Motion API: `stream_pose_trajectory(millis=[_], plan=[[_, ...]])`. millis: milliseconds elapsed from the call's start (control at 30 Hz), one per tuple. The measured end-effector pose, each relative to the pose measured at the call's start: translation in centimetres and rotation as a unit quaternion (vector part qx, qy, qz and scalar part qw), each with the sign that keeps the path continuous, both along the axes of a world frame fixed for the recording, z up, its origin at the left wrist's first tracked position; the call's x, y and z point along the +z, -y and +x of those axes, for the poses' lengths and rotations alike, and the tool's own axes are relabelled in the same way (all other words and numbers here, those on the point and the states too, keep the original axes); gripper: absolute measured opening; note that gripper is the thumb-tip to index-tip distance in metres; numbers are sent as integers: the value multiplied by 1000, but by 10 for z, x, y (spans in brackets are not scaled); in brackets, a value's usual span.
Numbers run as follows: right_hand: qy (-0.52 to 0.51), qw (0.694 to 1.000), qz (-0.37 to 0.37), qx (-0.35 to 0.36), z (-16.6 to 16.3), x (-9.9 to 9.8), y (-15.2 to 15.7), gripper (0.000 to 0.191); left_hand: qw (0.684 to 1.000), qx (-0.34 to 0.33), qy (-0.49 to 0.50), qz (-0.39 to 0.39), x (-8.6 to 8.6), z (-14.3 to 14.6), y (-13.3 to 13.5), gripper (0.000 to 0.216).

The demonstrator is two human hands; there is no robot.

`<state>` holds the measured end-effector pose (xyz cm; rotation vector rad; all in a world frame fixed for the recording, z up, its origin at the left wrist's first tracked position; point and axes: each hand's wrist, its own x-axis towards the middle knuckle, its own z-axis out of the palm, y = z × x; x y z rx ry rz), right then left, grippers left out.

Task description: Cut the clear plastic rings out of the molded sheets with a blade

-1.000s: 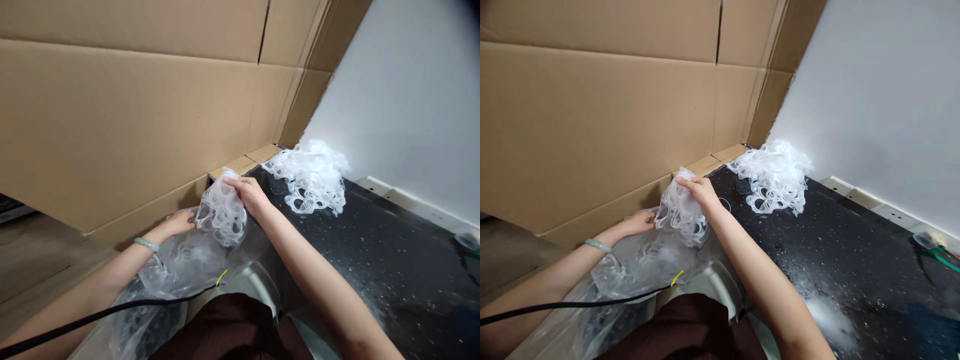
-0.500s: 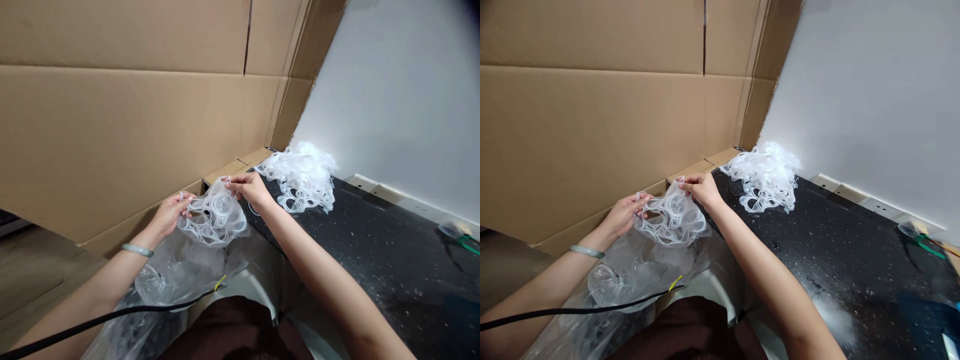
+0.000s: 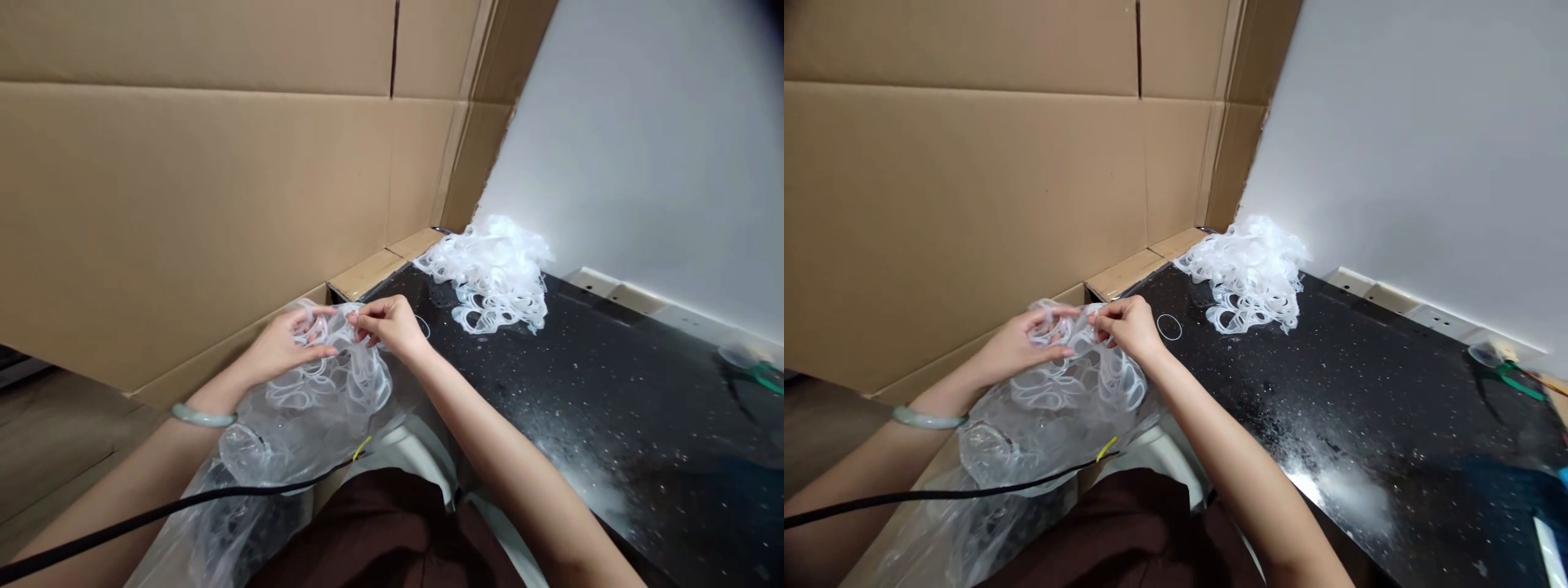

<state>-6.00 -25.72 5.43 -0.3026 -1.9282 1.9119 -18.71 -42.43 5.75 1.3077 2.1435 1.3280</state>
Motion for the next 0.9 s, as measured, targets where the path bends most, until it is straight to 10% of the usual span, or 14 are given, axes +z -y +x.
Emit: stream_pose_trajectory(millis=[433,633,900], plan=[[67,978,192,-36,48,-77,21,23,994,13,-67,-88,-24,-14,-9,39],[259,845,446,141,83,-155,10,66,987,-45,-76,-133,-27,-11,-8,35],[303,805,494,127,93,-196,-7,29,939,-174,-29,-296,-91,-4,-14,19]])
